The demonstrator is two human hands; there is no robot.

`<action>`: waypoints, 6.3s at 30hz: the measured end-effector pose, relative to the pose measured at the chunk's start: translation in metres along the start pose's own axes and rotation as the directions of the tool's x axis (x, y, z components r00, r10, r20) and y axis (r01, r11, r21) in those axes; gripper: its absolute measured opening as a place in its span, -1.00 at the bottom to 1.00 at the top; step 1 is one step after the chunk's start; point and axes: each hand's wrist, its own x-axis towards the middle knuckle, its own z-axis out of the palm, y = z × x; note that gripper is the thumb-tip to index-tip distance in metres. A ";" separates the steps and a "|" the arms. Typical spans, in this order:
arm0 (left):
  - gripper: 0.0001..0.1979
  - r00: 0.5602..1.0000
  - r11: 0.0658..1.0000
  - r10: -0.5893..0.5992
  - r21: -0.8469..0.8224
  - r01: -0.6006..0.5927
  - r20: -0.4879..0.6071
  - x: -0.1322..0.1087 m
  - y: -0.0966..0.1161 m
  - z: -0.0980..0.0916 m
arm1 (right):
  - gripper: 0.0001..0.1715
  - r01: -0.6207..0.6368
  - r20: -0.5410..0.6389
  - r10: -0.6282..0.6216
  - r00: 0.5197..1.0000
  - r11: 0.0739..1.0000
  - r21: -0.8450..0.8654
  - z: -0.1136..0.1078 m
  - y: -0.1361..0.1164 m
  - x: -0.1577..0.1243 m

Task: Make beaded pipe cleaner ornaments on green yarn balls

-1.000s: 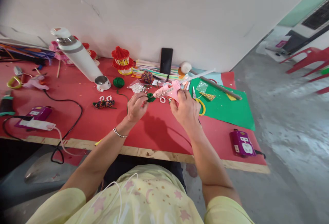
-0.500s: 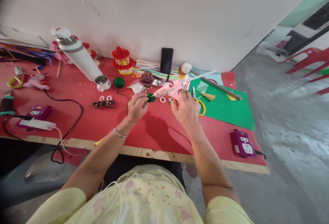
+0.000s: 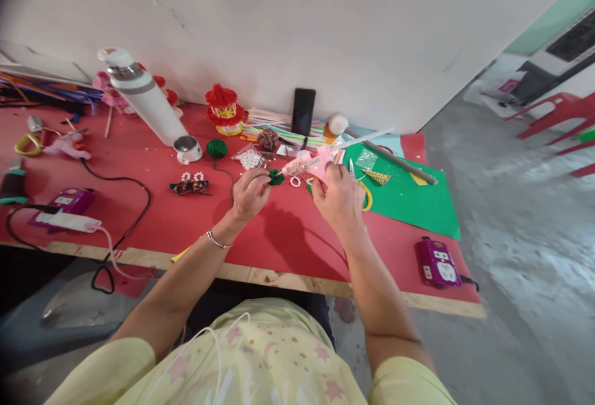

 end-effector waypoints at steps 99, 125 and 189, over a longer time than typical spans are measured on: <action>-0.79 1.000 1.000 0.011 -0.006 -0.011 0.028 -0.004 -0.002 0.004 | -0.66 0.046 -0.021 -0.046 0.999 0.999 0.024 0.008 0.008 -0.001; -0.76 0.999 0.998 -0.008 -0.061 0.010 0.038 -0.006 -0.001 0.004 | -0.62 0.031 0.005 -0.031 1.000 1.000 0.006 0.007 0.007 -0.002; -0.76 1.000 0.998 -0.022 -0.067 0.022 -0.004 -0.003 0.001 0.004 | -0.53 0.000 -0.107 -0.002 0.994 1.000 -0.021 0.014 0.004 -0.006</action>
